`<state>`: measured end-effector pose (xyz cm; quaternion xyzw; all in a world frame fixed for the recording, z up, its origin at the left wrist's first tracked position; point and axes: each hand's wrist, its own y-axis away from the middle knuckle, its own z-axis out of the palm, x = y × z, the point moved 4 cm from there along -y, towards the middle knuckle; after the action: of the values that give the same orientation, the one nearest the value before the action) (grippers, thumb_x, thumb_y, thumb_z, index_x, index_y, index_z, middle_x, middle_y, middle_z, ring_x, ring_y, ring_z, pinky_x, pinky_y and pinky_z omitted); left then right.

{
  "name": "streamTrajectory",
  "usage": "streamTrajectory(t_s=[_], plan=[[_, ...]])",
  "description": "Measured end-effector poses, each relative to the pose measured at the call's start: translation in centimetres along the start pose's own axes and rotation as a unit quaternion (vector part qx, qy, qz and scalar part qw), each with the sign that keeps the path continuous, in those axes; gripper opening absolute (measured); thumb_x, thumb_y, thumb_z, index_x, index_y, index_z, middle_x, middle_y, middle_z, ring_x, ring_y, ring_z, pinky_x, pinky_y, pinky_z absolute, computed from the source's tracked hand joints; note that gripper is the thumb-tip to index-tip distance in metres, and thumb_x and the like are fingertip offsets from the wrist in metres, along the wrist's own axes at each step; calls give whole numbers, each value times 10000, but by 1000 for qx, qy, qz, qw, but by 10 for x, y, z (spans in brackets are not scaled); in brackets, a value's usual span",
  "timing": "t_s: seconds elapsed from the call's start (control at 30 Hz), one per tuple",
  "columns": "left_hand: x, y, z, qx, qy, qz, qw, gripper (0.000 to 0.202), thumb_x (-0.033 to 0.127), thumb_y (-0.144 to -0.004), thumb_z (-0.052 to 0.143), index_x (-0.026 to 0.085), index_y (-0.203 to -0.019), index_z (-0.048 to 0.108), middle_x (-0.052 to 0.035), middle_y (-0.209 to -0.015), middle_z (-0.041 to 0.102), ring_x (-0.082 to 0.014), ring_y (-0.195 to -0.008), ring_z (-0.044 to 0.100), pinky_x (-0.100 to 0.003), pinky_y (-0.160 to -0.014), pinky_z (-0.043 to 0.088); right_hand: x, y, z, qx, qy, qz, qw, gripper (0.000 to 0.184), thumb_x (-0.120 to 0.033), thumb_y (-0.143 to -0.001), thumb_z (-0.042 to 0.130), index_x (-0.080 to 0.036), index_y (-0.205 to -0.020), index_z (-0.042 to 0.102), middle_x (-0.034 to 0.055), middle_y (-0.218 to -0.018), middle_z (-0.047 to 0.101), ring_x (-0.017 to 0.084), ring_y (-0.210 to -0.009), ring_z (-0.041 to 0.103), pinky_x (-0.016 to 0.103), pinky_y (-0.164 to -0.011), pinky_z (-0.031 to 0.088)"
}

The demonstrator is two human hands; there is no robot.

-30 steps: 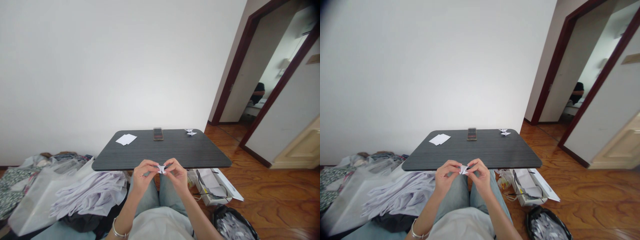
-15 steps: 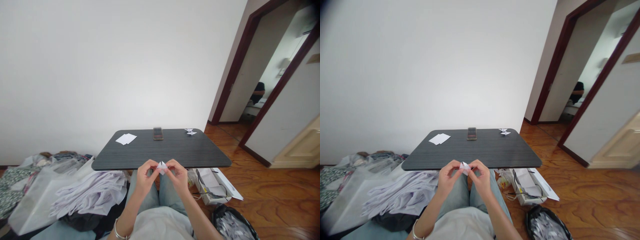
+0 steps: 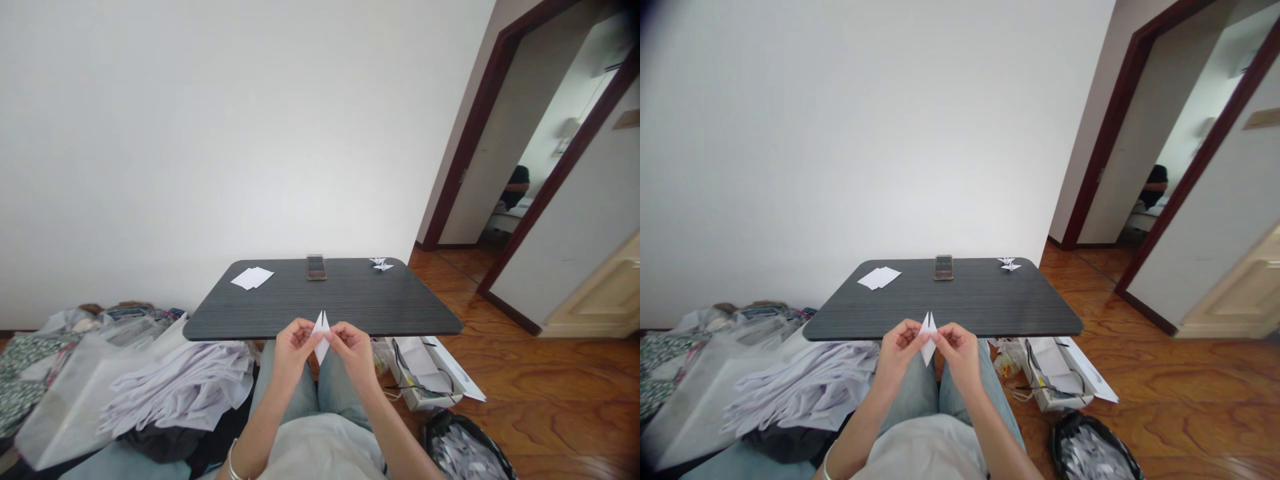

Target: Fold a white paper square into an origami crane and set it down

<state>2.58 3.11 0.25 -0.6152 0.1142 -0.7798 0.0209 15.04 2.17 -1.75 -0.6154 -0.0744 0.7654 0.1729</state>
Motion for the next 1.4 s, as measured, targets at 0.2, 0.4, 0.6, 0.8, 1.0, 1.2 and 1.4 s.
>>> streamTrajectory(t_s=[0.2,0.4,0.6,0.8,1.0,1.2,1.4], plan=[[-3,0,1,6,16,-26,1000,216,275,-627,732,137,-669,570,31,-586,587,-75,-529,495,-180,-527,362,-2,2,0,6,21,9,1000,192,-307,-714,649,-156,-605,604,-29,-515,518,91,-474,410,215,-471,318],[-8,-3,-1,-1,-33,-9,999,209,285,-647,720,135,-684,579,9,-615,616,-93,-550,529,-193,-540,385,5,-1,1,-6,1,32,999,195,-337,-706,655,-161,-637,606,-24,-543,539,96,-476,419,211,-456,322],[-15,-6,-1,-14,-13,-26,999,262,260,-615,749,148,-745,550,17,-628,617,-92,-571,549,-188,-561,400,10,-3,-3,13,27,18,999,211,-330,-728,637,-156,-614,600,-26,-531,524,91,-475,399,214,-464,306],[-19,-4,2,-60,-7,-79,995,250,295,-611,747,132,-722,592,2,-629,632,-103,-568,555,-204,-573,401,8,-3,-4,29,11,5,999,211,-341,-733,633,-157,-632,607,-22,-539,531,95,-480,410,214,-463,311],[-27,-6,1,-80,-19,-87,993,263,312,-587,756,134,-596,563,29,-533,587,-89,-499,503,-200,-523,354,8,-6,-3,14,11,16,1000,175,-327,-711,655,-159,-664,636,8,-604,598,131,-550,497,235,-519,373],[-25,-5,2,-79,-48,-80,992,279,360,-616,726,126,-594,575,38,-503,536,-77,-470,437,-197,-483,302,10,-7,-7,33,35,-3,999,214,-329,-722,646,-160,-599,602,-18,-550,539,110,-505,445,225,-487,332],[-24,-6,2,-72,-56,-61,994,337,405,-640,701,137,-539,523,47,-455,481,-70,-438,395,-195,-453,269,11,-7,-5,23,19,9,1000,224,-355,-721,644,-159,-622,596,-20,-556,539,107,-498,440,222,-484,337]])
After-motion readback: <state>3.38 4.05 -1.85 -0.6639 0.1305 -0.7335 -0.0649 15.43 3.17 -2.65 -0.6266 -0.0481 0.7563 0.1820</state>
